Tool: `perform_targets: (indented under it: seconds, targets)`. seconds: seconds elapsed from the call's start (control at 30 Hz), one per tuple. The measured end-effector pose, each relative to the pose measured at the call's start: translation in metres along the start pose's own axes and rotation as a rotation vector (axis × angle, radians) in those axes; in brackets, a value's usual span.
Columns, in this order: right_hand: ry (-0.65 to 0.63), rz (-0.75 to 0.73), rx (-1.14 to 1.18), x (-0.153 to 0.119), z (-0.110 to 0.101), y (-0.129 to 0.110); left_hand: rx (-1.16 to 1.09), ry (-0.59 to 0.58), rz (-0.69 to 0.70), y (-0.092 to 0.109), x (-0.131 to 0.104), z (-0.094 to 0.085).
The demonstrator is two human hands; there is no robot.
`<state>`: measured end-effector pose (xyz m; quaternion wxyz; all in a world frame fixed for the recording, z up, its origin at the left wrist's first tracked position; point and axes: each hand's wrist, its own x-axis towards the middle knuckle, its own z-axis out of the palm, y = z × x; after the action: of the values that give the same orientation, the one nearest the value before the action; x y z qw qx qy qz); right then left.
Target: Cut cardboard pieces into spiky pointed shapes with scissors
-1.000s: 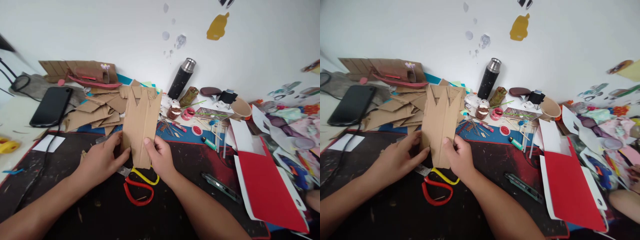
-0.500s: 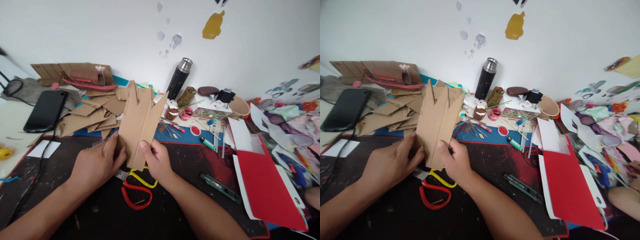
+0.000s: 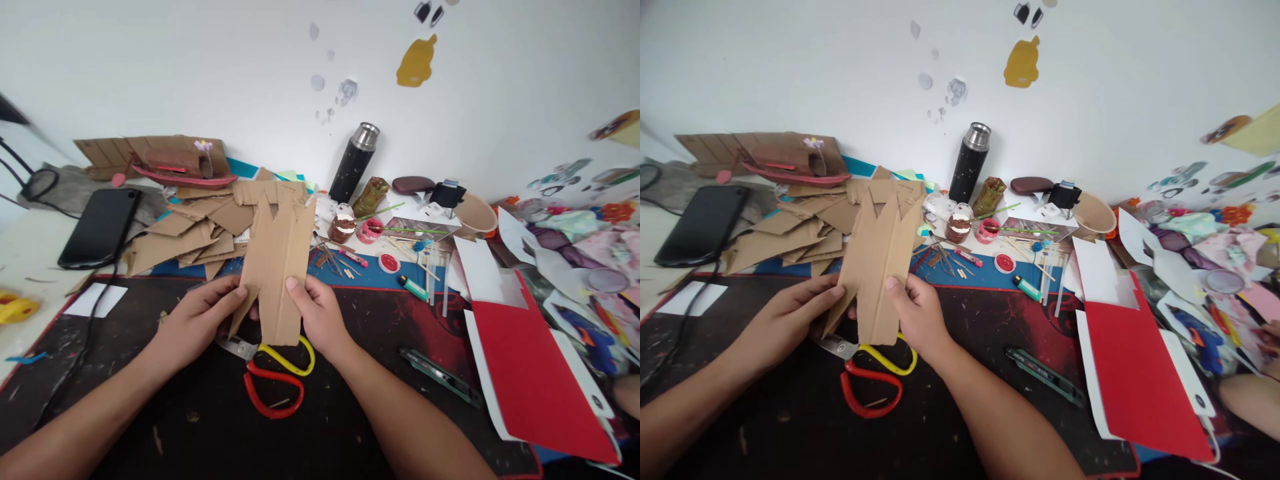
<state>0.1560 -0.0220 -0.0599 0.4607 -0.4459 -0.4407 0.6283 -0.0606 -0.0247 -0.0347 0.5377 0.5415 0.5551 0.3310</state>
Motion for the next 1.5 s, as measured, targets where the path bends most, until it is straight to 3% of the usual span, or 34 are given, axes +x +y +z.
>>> perform_targets:
  seconds: [0.13,0.37,1.0,1.2,1.5]
  targets:
    - [0.008,0.069,0.059,0.0,0.0,0.0,-0.289,-0.086,-0.14,0.001,0.001,0.003]
    - [0.007,0.178,0.182,0.001,0.0,0.001,-0.404,-0.104,-0.152,0.008,-0.004,0.005]
    - [-0.008,0.202,0.163,0.001,0.0,0.0,-0.352,-0.09,-0.154,0.014,-0.005,0.007]
    - [-0.003,0.173,0.152,0.001,0.0,0.001,-0.346,-0.11,-0.131,0.008,-0.004,0.005]
    - [-0.08,0.113,0.077,-0.004,0.005,0.005,-0.128,-0.076,-0.153,0.005,-0.002,0.003]
